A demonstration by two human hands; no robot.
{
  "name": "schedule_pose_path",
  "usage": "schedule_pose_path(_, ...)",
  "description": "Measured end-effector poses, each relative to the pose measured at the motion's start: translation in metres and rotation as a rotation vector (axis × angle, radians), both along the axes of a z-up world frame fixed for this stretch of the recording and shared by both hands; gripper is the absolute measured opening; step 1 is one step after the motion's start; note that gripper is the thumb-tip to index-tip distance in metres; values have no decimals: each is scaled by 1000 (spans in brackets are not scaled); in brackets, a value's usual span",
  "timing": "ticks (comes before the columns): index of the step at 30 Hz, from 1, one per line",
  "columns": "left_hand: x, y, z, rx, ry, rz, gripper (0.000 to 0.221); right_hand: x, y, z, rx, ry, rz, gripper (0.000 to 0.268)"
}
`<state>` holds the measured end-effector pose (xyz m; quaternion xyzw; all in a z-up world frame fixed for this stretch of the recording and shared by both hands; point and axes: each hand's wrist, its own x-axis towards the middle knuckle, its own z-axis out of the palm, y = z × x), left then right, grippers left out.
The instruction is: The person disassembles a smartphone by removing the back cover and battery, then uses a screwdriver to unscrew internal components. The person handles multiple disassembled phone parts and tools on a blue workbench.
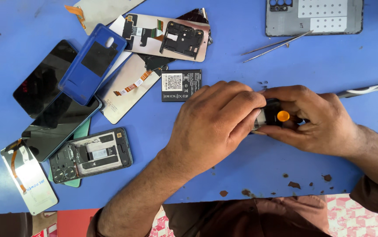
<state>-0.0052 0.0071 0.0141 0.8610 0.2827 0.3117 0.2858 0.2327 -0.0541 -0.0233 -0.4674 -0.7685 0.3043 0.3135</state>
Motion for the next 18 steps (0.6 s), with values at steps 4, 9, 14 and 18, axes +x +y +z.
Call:
schedule_pose_path(4, -1, -1, 2, -34, 5, -36, 27, -2, -6, 1, -16, -28, -59, 69)
schedule_pose_path(9, 0, -3, 7, -21, 12, -30, 26, -3, -6, -2, 73, -49, -50, 72)
schedule_pose_path(14, 1, -11, 13, 65, 17, -7, 24, -4, -11, -6, 159, -82, -90, 69)
schedule_pose_path(18, 3, -14, 23, 48, 33, 6, 23, -7, -14, -8, 182, -72, -104, 59)
